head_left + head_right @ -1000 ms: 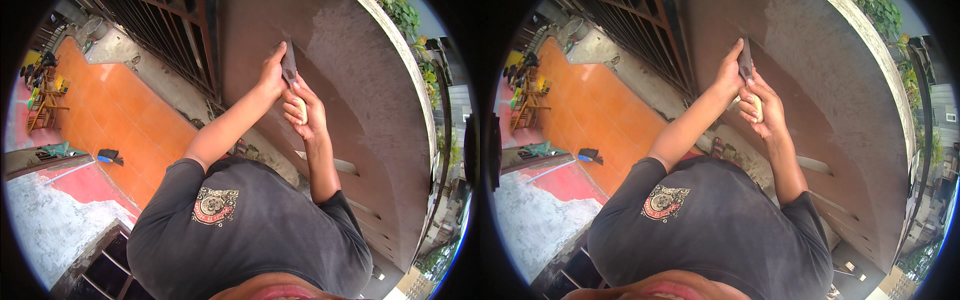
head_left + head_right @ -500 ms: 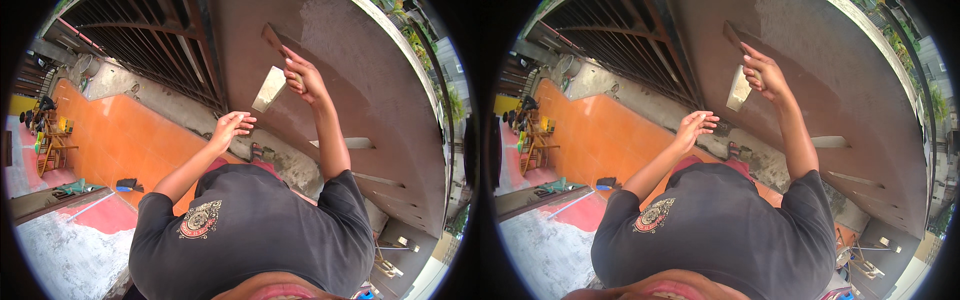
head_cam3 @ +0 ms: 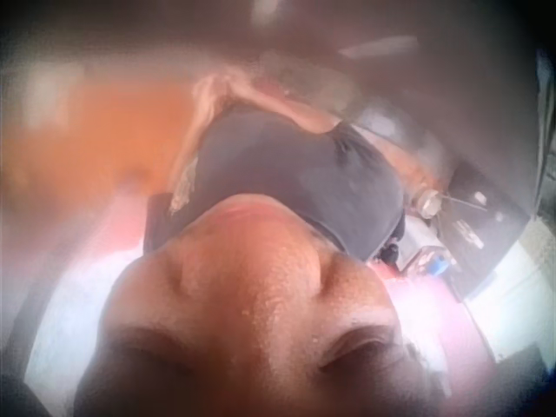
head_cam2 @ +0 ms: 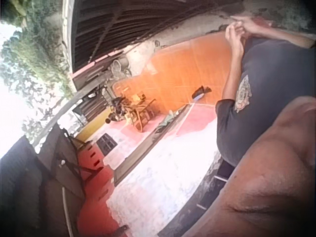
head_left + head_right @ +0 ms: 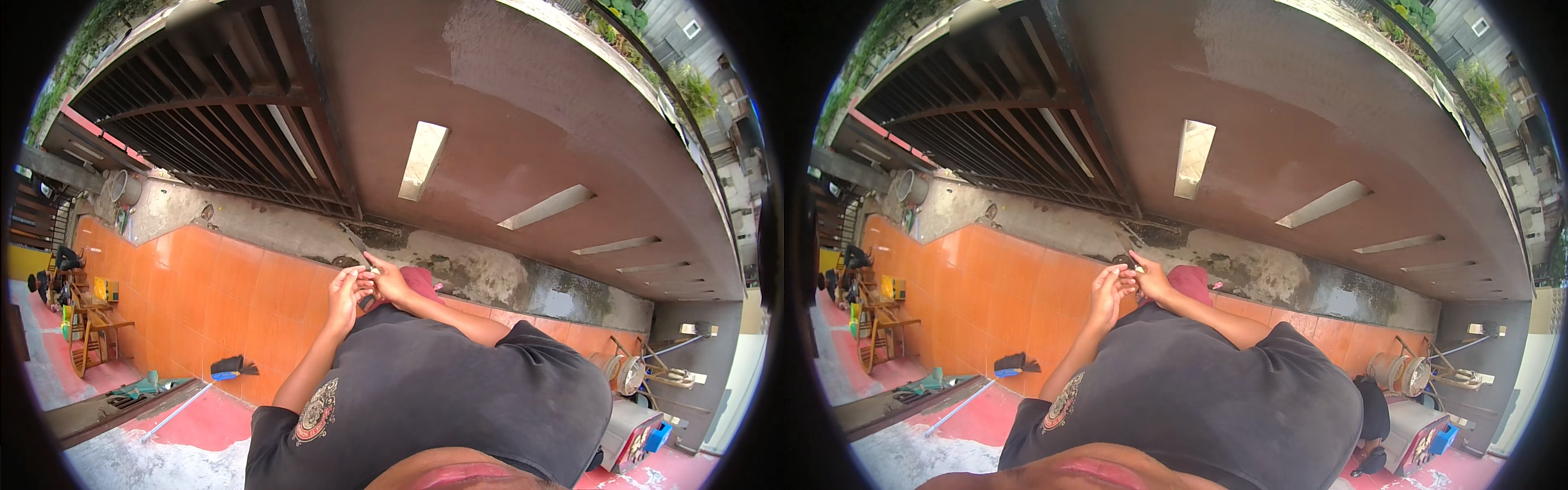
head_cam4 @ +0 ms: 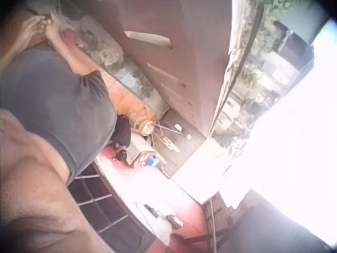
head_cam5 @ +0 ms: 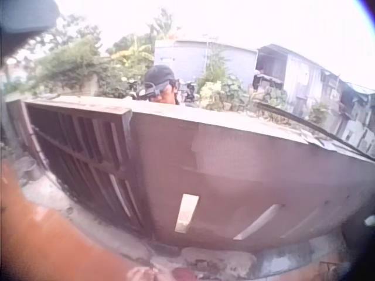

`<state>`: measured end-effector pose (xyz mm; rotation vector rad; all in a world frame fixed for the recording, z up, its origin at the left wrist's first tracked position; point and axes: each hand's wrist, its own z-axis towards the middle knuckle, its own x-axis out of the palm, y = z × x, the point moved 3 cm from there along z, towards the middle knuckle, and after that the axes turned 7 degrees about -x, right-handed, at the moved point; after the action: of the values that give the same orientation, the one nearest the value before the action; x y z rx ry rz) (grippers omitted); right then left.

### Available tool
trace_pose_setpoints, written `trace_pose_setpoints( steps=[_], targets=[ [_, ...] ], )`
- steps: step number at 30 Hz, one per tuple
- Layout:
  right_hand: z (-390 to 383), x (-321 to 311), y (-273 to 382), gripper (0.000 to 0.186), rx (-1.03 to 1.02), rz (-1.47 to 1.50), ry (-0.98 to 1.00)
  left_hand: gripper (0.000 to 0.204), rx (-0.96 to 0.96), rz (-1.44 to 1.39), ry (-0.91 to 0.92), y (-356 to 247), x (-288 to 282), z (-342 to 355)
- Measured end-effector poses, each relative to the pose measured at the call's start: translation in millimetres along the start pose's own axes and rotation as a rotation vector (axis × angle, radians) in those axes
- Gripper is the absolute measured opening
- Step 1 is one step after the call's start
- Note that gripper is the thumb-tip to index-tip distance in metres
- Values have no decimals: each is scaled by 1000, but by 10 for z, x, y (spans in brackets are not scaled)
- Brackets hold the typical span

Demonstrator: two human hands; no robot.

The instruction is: The person uses a trowel and a hawk to apply and smooth plaster onto a curved wall section. They repeatedly scoop plaster from the hawk and spread it across the surface, working in sections to create a smooth finish.

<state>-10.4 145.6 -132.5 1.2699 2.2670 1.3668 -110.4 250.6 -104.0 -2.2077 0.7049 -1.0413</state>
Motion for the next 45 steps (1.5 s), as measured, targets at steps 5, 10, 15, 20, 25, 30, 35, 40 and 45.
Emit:
trace_pose_setpoints(
  steps=[5,10,15,20,25,30,35,40,45],
  targets=[
    [95,-264,754,66,-658,-335,-110,30,-329,-470,-262,342,-304,400],
    [-278,-72,869,74,-929,-636,-136,62,-476,-414,18,632,210,666],
    [-455,-401,581,79,-986,-590,-414,76,-559,-468,355,827,1018,414],
    [-684,-1317,368,54,-748,-570,-706,88,-686,-79,539,935,1454,-10],
    [-1041,-1438,488,46,-771,-597,-753,99,-720,156,821,844,1748,-63],
    [-958,-1432,707,41,-664,-681,-679,95,-757,306,1065,836,1776,178],
    [-519,-1197,582,39,-562,-539,-742,87,-785,511,1116,542,1226,419],
    [255,-562,480,35,-502,-513,-620,74,-899,463,987,-26,614,709],
    [904,-391,753,27,-499,-409,-269,58,-691,426,940,-656,407,1018]
  ],
)
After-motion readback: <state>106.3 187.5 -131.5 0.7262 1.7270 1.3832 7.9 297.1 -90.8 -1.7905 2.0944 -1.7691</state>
